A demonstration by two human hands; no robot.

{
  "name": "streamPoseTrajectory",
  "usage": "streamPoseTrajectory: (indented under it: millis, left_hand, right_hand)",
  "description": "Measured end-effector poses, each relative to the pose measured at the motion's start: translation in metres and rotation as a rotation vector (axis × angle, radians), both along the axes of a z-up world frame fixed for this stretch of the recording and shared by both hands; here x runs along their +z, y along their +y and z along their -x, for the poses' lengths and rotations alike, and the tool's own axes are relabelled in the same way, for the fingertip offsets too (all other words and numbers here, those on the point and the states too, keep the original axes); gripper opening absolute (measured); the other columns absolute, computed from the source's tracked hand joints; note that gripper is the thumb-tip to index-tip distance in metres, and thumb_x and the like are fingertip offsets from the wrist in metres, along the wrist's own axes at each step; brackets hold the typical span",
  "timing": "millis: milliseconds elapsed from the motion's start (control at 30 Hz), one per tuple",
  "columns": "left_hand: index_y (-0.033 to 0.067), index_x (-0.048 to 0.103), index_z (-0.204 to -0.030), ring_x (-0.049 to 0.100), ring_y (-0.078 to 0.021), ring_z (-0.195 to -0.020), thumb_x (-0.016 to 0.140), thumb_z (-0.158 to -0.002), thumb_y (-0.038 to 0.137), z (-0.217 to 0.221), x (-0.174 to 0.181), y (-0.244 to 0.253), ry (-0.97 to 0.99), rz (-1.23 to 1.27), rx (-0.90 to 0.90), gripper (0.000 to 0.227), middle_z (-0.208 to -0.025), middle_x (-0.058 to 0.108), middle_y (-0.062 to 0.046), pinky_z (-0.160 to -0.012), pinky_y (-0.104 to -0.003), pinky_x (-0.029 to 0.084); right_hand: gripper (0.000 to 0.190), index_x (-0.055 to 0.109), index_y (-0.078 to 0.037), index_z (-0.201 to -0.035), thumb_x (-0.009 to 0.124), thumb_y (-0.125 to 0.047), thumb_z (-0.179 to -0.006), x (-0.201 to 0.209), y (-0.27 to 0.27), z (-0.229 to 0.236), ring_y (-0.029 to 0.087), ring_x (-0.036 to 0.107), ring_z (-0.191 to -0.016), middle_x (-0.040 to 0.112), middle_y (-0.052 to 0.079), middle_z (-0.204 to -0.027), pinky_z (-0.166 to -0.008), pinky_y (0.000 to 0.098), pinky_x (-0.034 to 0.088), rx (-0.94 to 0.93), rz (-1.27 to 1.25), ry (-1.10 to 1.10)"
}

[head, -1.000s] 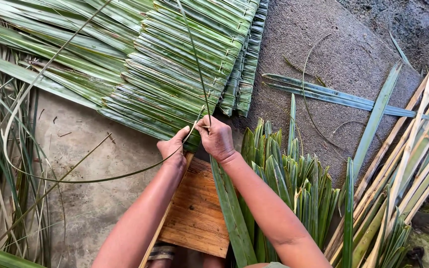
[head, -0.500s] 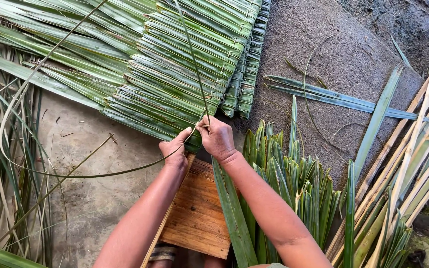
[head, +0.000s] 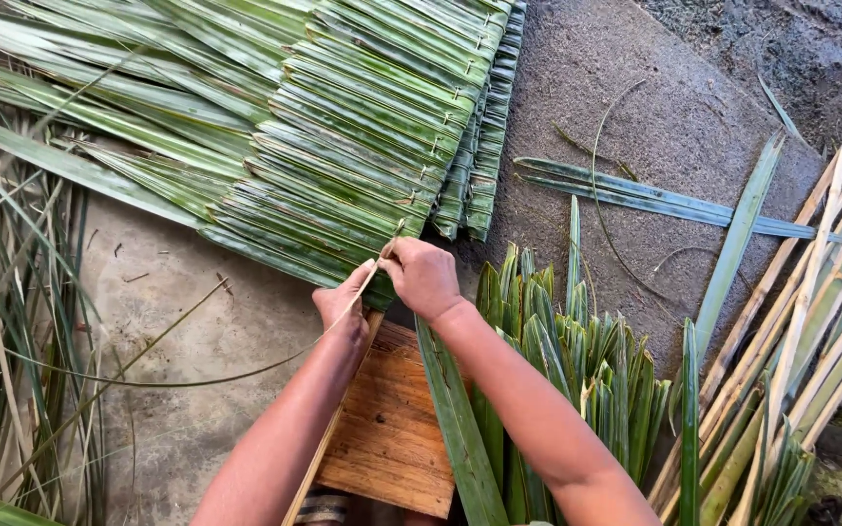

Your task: Weaving palm leaves onto a wooden rod to create a thatched panel

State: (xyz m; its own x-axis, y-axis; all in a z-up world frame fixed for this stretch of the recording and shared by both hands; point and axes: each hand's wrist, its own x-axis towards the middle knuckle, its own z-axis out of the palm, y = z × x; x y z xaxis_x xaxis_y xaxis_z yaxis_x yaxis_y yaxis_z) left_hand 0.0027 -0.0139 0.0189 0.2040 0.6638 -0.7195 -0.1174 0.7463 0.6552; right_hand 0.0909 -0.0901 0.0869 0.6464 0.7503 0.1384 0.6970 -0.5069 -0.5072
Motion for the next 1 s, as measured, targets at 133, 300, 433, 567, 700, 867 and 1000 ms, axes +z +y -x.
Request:
streamPoseTrajectory:
  millis: [133,300,433,567,700,867,1000]
  left_hand:
    - [-0.0098,0.071,-0.084,0.067,-0.0218,-0.064,0.098,-0.059,0.000,-0.005,0.032,0.005,-0.008,-0.028,0.000,0.038,-0.074,0.069,-0.018,-0.060,-0.041,0.057]
    - [-0.0135,0.067,-0.089,0.068,-0.0290,-0.067,0.104,-0.056,0.010,-0.004,-0.012,0.010,0.076,0.003,-0.026,0.055,-0.077,0.068,-0.025,-0.061,-0.049,0.056]
    - [-0.0158,0.062,-0.099,0.066,-0.0287,-0.075,0.104,-0.057,0.011,-0.008,0.040,0.030,0.123,0.009,-0.004,0.064,-0.086,0.066,-0.026,-0.070,-0.049,0.055]
    - [-0.0146,0.062,-0.092,0.066,-0.0257,-0.073,0.104,-0.055,0.008,-0.001,0.074,0.029,0.105,-0.001,-0.021,0.060,-0.082,0.063,-0.021,-0.070,-0.043,0.056]
    - [-0.0140,0.061,-0.091,0.066,-0.0249,-0.073,0.104,-0.058,0.008,0.005,0.059,0.032,0.095,-0.022,-0.014,0.059,-0.081,0.063,-0.021,-0.070,-0.042,0.057]
    - [-0.0111,0.062,-0.093,0.066,-0.0274,-0.077,0.106,-0.052,0.012,0.003,0.069,0.037,0.122,0.014,-0.027,0.065,-0.084,0.063,-0.020,-0.076,-0.047,0.055]
    - [-0.0098,0.063,-0.092,0.067,-0.0282,-0.076,0.106,-0.052,0.012,0.004,0.072,0.039,0.124,0.039,-0.037,0.063,-0.084,0.063,-0.020,-0.075,-0.048,0.055]
  right_hand:
    - [0.011,0.066,-0.021,-0.090,0.071,-0.029,-0.095,0.018,0.002,0.006,0.025,0.071,-0.082,0.065,0.000,-0.080,-0.073,0.0346,0.057,0.004,-0.047,-0.099]
    - [0.008,0.069,-0.019,-0.095,0.070,-0.027,-0.096,0.013,-0.004,0.008,0.026,0.071,-0.086,0.065,0.001,-0.084,-0.075,0.0348,0.058,0.032,-0.167,-0.031]
    - [0.014,0.074,-0.017,-0.105,0.076,-0.014,-0.091,0.009,-0.023,0.010,0.019,0.073,-0.081,0.075,0.006,-0.086,-0.070,0.0371,0.058,-0.300,-0.351,0.385]
    - [0.024,0.074,-0.003,-0.103,0.063,0.007,-0.084,-0.014,-0.010,0.029,0.012,0.064,-0.079,0.070,0.007,-0.087,-0.066,0.0294,0.060,-0.473,-0.546,0.851]
    - [0.031,0.082,-0.010,-0.096,0.075,0.010,-0.074,-0.059,0.012,0.034,0.011,0.065,-0.101,0.078,0.007,-0.095,-0.093,0.0343,0.054,-0.333,-0.709,0.645]
    - [0.020,0.081,-0.011,-0.086,0.078,0.006,-0.076,-0.046,0.011,0.031,0.012,0.070,-0.087,0.077,0.004,-0.082,-0.086,0.0316,0.056,-0.323,-0.588,0.559]
    - [0.019,0.077,-0.002,-0.088,0.074,0.009,-0.073,-0.017,0.007,0.031,0.033,0.072,-0.092,0.076,0.016,-0.083,-0.083,0.0460,0.059,-0.233,-0.360,0.519]
